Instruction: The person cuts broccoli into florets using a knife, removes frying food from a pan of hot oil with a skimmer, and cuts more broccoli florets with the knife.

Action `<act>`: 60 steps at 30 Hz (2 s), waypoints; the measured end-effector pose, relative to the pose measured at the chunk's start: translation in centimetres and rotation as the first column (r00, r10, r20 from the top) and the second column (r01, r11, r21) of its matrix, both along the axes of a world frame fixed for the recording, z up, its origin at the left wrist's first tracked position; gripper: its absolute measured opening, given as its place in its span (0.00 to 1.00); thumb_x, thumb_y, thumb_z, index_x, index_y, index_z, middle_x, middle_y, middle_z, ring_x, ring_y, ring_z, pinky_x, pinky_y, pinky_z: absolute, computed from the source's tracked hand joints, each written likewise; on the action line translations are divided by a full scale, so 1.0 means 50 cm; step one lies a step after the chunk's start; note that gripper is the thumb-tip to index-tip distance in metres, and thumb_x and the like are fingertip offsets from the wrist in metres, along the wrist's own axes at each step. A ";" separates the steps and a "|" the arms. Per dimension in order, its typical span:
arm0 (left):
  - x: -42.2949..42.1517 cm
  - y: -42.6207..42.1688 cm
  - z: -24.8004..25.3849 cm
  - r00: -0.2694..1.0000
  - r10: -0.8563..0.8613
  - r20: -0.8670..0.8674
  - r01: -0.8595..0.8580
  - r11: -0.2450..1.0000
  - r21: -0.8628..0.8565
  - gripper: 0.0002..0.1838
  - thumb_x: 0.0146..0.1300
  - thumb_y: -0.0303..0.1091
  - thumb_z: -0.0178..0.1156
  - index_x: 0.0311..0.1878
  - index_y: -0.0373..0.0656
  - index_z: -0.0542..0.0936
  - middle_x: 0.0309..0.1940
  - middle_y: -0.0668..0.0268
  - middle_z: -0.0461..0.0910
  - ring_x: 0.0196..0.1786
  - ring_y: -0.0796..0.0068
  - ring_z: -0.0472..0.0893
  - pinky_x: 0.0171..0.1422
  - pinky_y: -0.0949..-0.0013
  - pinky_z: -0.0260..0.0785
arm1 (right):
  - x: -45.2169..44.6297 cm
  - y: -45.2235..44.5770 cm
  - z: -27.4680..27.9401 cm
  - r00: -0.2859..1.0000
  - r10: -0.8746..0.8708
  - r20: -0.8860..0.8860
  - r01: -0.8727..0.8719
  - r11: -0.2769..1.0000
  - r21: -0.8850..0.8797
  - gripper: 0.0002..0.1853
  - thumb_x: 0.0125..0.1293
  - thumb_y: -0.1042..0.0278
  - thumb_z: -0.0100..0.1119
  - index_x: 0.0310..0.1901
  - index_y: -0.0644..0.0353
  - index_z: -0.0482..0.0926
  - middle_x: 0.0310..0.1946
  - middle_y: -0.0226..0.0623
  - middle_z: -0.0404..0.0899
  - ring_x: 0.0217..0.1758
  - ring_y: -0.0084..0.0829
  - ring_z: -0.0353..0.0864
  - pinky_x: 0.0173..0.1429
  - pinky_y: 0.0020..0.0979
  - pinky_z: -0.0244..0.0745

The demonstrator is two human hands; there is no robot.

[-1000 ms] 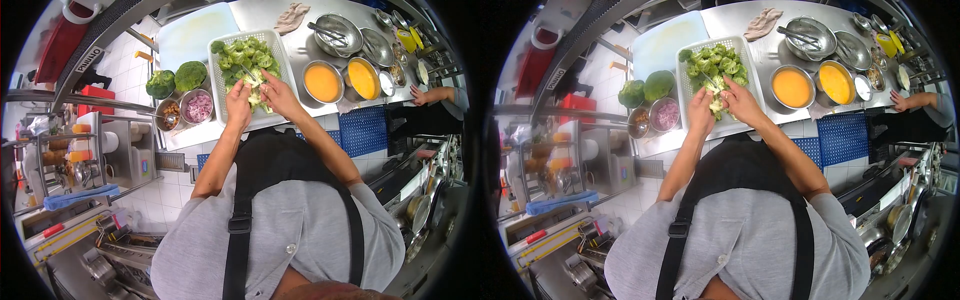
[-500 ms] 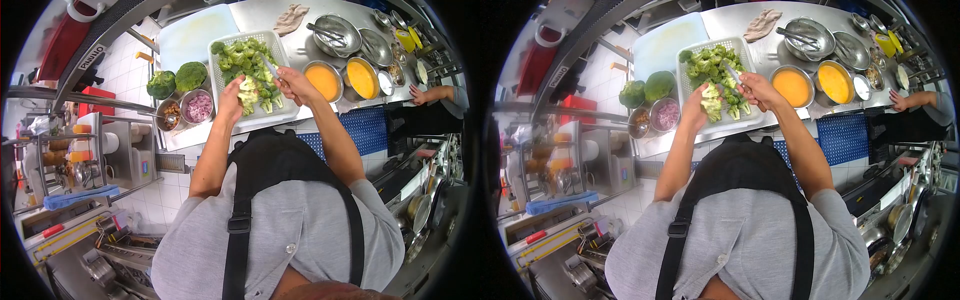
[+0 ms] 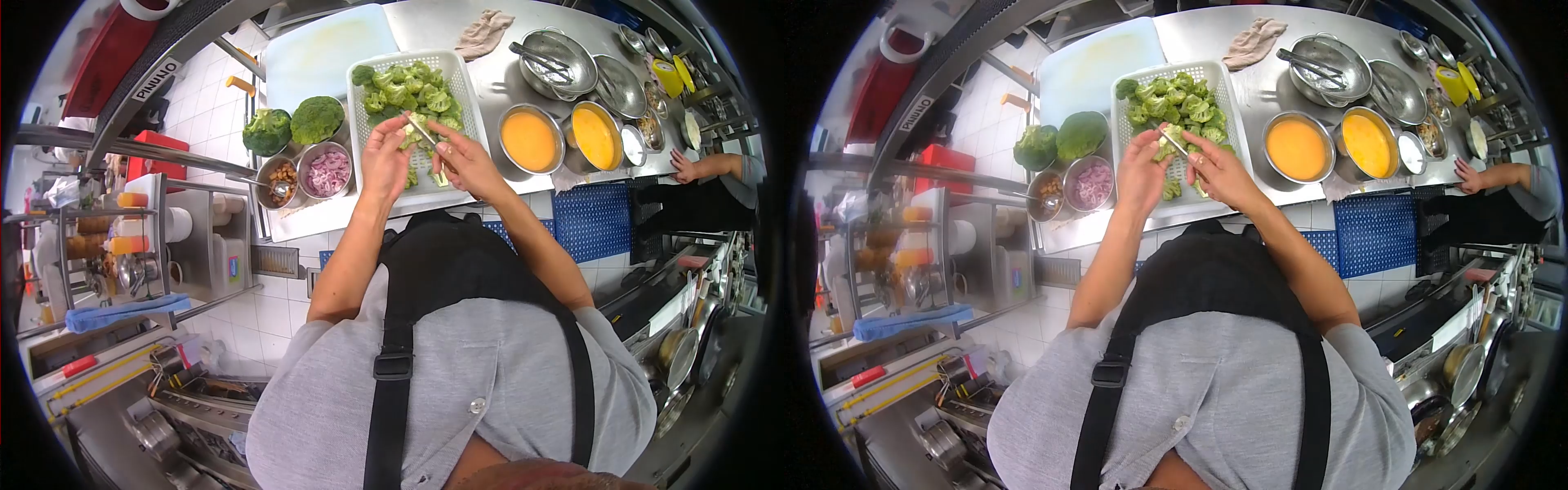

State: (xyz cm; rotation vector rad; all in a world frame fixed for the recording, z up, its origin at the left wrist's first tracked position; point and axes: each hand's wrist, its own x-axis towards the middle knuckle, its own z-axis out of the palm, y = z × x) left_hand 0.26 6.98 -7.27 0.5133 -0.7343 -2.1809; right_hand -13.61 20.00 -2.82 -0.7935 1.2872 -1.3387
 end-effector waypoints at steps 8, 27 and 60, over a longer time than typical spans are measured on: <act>0.009 0.012 0.052 0.999 -0.021 0.046 0.032 0.964 -0.264 0.21 0.71 0.17 0.59 0.65 0.39 0.73 0.70 0.52 0.73 0.70 0.67 0.73 0.74 0.64 0.68 | -0.005 0.017 0.030 0.998 -0.051 -0.034 0.049 0.997 -0.052 0.27 0.83 0.63 0.48 0.80 0.54 0.61 0.31 0.26 0.77 0.19 0.12 0.62 0.22 0.17 0.58; -0.012 0.038 0.053 0.982 0.167 0.085 -0.150 0.972 -0.179 0.28 0.65 0.12 0.47 0.69 0.33 0.68 0.72 0.46 0.69 0.71 0.59 0.72 0.73 0.60 0.68 | 0.028 0.000 -0.014 0.936 -0.083 -0.343 0.073 0.996 -0.043 0.29 0.81 0.70 0.47 0.81 0.52 0.60 0.29 0.25 0.75 0.24 0.14 0.63 0.29 0.19 0.64; -0.087 -0.023 0.008 0.327 0.712 0.622 0.815 0.120 -0.566 0.31 0.60 0.44 0.72 0.67 0.50 0.80 0.78 0.44 0.60 0.78 0.38 0.61 0.80 0.42 0.57 | -0.183 0.039 -0.010 0.965 -0.185 0.187 0.189 0.982 -0.003 0.26 0.81 0.63 0.52 0.74 0.65 0.65 0.31 0.31 0.76 0.20 0.15 0.64 0.19 0.20 0.61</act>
